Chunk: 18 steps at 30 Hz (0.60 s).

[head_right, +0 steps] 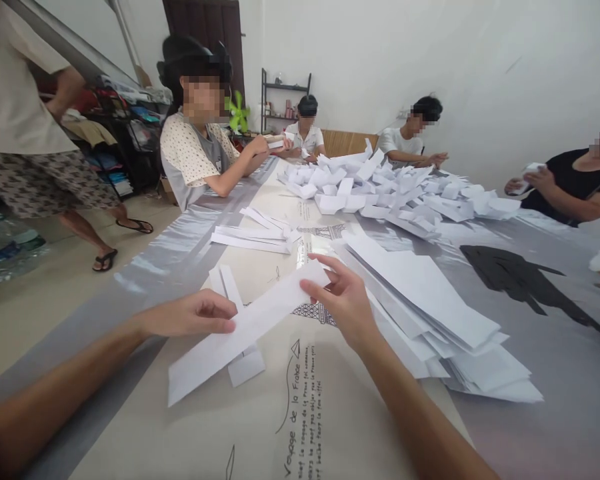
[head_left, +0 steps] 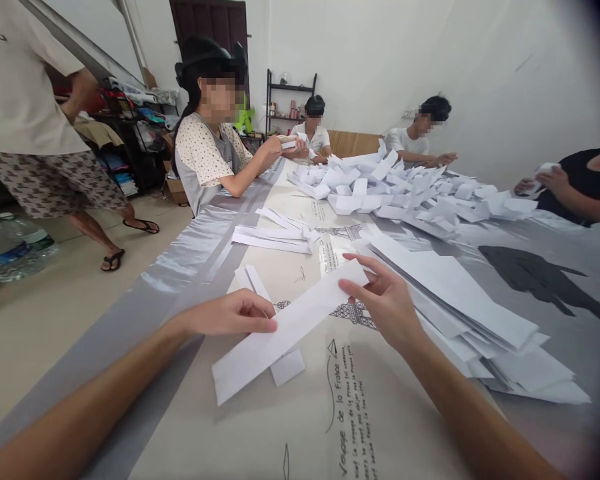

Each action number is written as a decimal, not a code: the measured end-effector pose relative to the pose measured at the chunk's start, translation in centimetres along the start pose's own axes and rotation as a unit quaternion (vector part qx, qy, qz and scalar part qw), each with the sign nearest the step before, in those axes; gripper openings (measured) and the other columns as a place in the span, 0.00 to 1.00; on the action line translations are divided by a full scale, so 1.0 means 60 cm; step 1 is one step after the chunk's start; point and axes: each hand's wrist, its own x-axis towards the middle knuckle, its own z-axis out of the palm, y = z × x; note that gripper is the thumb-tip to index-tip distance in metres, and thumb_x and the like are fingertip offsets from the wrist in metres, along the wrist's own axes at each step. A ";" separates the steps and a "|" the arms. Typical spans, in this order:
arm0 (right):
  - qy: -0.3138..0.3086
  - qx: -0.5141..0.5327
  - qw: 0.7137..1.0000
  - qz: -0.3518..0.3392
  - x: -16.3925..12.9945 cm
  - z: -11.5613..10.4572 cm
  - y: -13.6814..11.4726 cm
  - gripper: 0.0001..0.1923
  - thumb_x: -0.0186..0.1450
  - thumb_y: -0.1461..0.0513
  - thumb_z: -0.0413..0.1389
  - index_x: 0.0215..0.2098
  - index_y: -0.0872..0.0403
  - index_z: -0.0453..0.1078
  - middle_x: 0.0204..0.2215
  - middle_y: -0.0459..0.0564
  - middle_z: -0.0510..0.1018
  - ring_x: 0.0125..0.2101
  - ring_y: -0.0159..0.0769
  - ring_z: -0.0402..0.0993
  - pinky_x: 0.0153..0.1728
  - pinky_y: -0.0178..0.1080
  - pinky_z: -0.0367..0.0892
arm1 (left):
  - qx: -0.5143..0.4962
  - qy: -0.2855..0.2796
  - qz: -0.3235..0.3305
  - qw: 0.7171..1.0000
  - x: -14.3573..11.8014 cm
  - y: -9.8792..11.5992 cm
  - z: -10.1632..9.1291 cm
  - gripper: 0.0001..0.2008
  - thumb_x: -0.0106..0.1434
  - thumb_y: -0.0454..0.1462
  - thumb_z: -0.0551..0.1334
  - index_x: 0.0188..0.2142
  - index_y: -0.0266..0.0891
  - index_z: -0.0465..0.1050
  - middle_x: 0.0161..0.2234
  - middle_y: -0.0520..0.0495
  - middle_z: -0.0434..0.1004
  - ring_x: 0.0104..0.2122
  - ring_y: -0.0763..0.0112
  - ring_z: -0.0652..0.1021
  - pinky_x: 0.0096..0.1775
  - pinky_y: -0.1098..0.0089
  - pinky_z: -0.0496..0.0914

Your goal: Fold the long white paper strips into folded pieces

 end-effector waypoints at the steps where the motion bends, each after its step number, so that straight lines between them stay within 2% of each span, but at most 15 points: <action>1: -0.008 -0.001 1.000 0.008 -0.002 0.006 0.001 0.27 0.59 0.52 0.68 0.55 0.46 0.73 0.31 0.47 0.77 0.26 0.36 0.69 0.28 0.43 0.66 | 0.000 0.001 0.009 1.000 0.003 0.003 0.007 0.21 0.67 0.50 0.62 0.26 0.37 0.70 0.23 0.54 0.59 0.23 0.76 0.59 0.26 0.71 0.52; 5: -0.042 0.073 0.996 0.040 -0.010 0.024 0.004 0.20 0.65 0.50 0.62 0.51 0.49 0.76 0.33 0.50 0.78 0.31 0.39 0.73 0.33 0.44 0.68 | -0.047 0.007 0.018 0.999 0.011 0.010 0.031 0.22 0.68 0.51 0.60 0.25 0.37 0.66 0.23 0.55 0.55 0.23 0.76 0.57 0.26 0.71 0.52; 8: -0.110 0.147 0.982 0.047 -0.013 0.030 0.003 0.18 0.68 0.50 0.59 0.51 0.48 0.75 0.45 0.54 0.79 0.42 0.44 0.75 0.41 0.45 0.70 | -0.074 0.024 0.012 0.997 0.014 0.010 0.039 0.23 0.68 0.50 0.60 0.24 0.37 0.64 0.23 0.55 0.54 0.23 0.76 0.58 0.26 0.71 0.51; 11: -0.160 0.173 0.971 0.043 -0.015 0.033 0.000 0.21 0.68 0.50 0.59 0.57 0.46 0.72 0.54 0.54 0.76 0.50 0.46 0.73 0.48 0.48 0.70 | -0.079 0.033 0.012 0.996 0.018 0.008 0.042 0.23 0.69 0.50 0.60 0.25 0.37 0.63 0.24 0.55 0.54 0.24 0.76 0.58 0.27 0.71 0.51; 15: -0.152 0.151 0.975 0.065 -0.019 0.037 -0.004 0.25 0.67 0.52 0.61 0.60 0.44 0.68 0.53 0.53 0.77 0.47 0.44 0.73 0.46 0.47 0.70 | -0.077 0.031 0.014 0.996 0.022 0.008 0.048 0.22 0.70 0.52 0.57 0.28 0.37 0.67 0.25 0.54 0.59 0.26 0.74 0.62 0.28 0.72 0.56; 18: -0.132 0.147 0.978 0.067 -0.019 0.037 -0.003 0.24 0.66 0.52 0.63 0.58 0.45 0.70 0.47 0.52 0.78 0.42 0.41 0.73 0.41 0.44 0.70 | -0.080 0.042 0.024 0.996 0.022 0.010 0.053 0.22 0.71 0.54 0.54 0.38 0.37 0.73 0.29 0.51 0.66 0.29 0.71 0.67 0.31 0.72 0.61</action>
